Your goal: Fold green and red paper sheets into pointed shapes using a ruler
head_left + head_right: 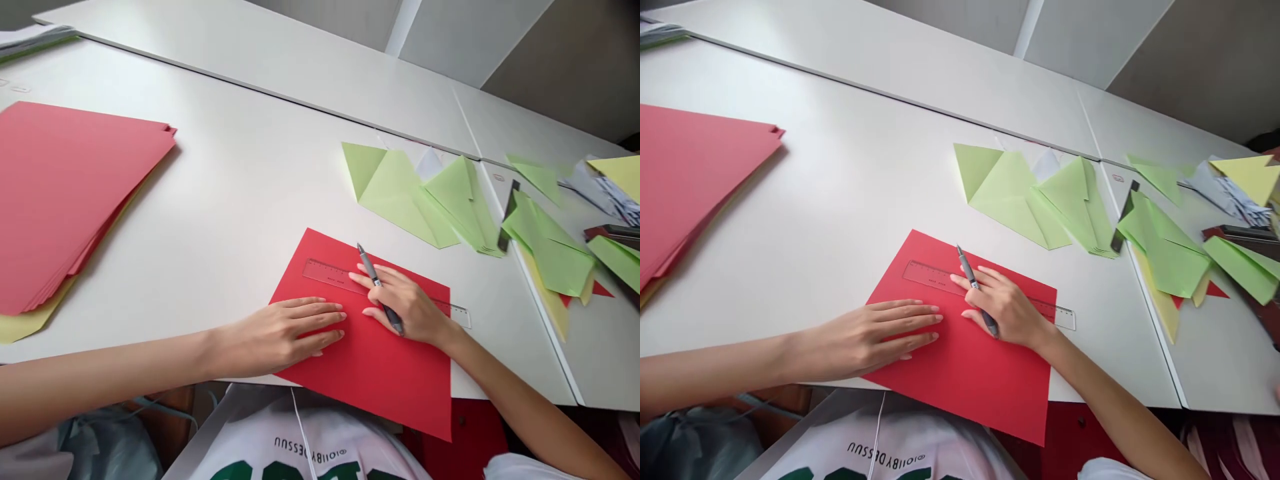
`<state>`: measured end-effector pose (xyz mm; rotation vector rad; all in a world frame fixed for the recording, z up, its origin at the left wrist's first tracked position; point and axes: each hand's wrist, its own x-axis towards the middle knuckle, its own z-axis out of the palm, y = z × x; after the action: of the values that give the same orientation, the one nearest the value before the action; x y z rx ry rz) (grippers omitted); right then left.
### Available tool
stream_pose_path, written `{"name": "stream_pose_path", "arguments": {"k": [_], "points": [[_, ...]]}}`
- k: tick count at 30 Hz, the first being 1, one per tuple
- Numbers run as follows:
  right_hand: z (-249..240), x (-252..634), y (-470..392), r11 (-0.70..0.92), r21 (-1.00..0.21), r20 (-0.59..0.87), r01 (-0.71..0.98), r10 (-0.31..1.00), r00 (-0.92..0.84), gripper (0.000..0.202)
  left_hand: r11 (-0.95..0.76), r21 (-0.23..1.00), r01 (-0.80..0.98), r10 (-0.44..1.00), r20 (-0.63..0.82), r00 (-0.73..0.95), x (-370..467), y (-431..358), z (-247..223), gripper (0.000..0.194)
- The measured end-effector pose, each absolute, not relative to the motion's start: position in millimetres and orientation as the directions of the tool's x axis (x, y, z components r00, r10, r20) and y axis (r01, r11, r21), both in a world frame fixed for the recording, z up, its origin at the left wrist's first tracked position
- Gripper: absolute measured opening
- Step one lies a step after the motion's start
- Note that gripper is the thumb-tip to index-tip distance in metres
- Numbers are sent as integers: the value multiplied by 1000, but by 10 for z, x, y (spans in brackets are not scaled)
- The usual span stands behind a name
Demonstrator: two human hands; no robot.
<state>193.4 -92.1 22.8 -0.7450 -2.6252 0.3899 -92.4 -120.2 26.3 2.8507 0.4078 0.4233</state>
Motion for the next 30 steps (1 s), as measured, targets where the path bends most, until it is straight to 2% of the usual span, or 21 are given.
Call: {"name": "stream_pose_path", "arguments": {"k": [4,8,11,17,21,30], "points": [[112,1897,-930,765,-441,309,470,621,-721,15,-944,235,230,288,255,923,-795,-1036,159,45],[77,1833,-814,737,-498,313,457,645,-697,18,-942,208,262,304,202,931,-773,-959,124,56],[82,1756,-713,723,-534,304,439,648,-698,26,-933,219,285,327,188,926,-790,-946,136,58],[84,1601,-560,714,-544,318,442,662,-679,31,-919,272,285,327,121,937,-799,-974,155,58],[76,1565,-560,700,-561,330,443,679,-655,29,-921,252,297,325,75,943,-805,-992,172,57],[87,1615,-574,675,-575,303,462,700,-647,26,-928,232,291,318,89,944,-814,-1000,181,55]]}}
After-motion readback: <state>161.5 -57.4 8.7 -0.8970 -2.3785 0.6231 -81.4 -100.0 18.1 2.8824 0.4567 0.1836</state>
